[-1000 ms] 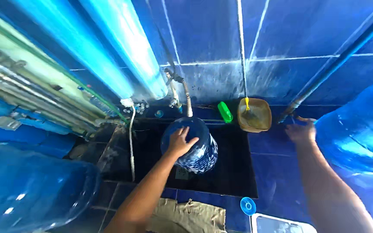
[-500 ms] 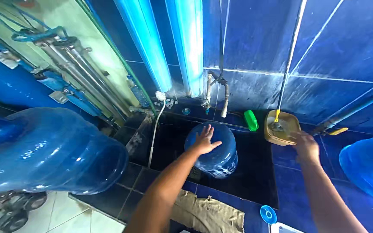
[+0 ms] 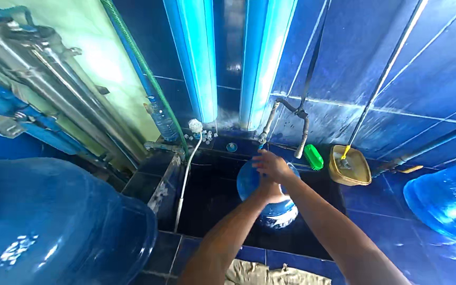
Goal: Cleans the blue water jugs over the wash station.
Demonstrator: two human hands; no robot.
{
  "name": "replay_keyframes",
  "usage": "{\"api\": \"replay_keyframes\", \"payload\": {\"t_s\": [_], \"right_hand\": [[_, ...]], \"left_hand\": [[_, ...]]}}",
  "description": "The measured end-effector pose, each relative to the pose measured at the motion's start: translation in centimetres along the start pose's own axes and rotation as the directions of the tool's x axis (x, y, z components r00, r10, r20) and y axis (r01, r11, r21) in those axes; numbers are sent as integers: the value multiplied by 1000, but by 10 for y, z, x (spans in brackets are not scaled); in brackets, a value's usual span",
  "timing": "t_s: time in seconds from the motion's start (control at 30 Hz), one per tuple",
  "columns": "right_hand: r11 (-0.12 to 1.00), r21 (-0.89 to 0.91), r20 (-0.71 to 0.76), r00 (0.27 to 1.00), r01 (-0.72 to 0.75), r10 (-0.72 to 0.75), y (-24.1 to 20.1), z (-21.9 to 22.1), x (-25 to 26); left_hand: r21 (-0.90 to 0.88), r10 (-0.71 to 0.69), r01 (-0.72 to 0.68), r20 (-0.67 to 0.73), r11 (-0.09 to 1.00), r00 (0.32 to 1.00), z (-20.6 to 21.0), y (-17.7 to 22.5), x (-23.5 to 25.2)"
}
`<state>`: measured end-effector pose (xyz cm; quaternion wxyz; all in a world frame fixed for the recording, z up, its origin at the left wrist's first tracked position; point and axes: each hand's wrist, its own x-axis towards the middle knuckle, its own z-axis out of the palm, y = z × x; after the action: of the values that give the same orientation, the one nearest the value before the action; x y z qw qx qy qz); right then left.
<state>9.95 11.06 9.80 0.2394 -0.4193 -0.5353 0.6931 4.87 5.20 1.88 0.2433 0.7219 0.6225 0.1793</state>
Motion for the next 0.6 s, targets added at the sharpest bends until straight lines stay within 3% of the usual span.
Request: {"api": "replay_keyframes", "payload": {"t_s": [0.07,0.13,0.17,0.23,0.3,0.37,0.4,0.47,0.53,0.6], "right_hand": [[957,285,-205,973,-47,109,2,9,53],[897,439,-258,950,-46,175,7,6,92],[889,454,-248,951,-54,185,10,3,105],[921,381,-244,953,-77,181,11,-1,119],[980,178,-320,936,-94,148,11,-6,122],[996,-20,-414,907,-92,76,9,-10,106],[997,-23,-425,903,-69,53,7,-13,93],[983,180,-411,910,24,53,7,-27,64],[900,418,-412,909,127,62,16,-51,40],[861,477,-374,927,180,14,23,-80,21]], "left_hand": [[13,209,-213,150,977,966,0,18,-4],[-1,362,-375,265,927,894,-7,20,-17],[-22,368,-381,315,925,875,-11,15,-23],[-58,304,-299,222,953,926,-16,-2,-27],[-41,134,-130,104,991,985,-15,-10,-18],[-25,-1,4,107,1000,994,-10,0,-5],[-42,-12,16,111,999,994,-8,9,-1],[-70,98,-86,193,994,976,-9,22,1],[-104,286,-267,293,958,912,-13,20,0],[-136,326,-299,273,945,905,-18,4,2]]}}
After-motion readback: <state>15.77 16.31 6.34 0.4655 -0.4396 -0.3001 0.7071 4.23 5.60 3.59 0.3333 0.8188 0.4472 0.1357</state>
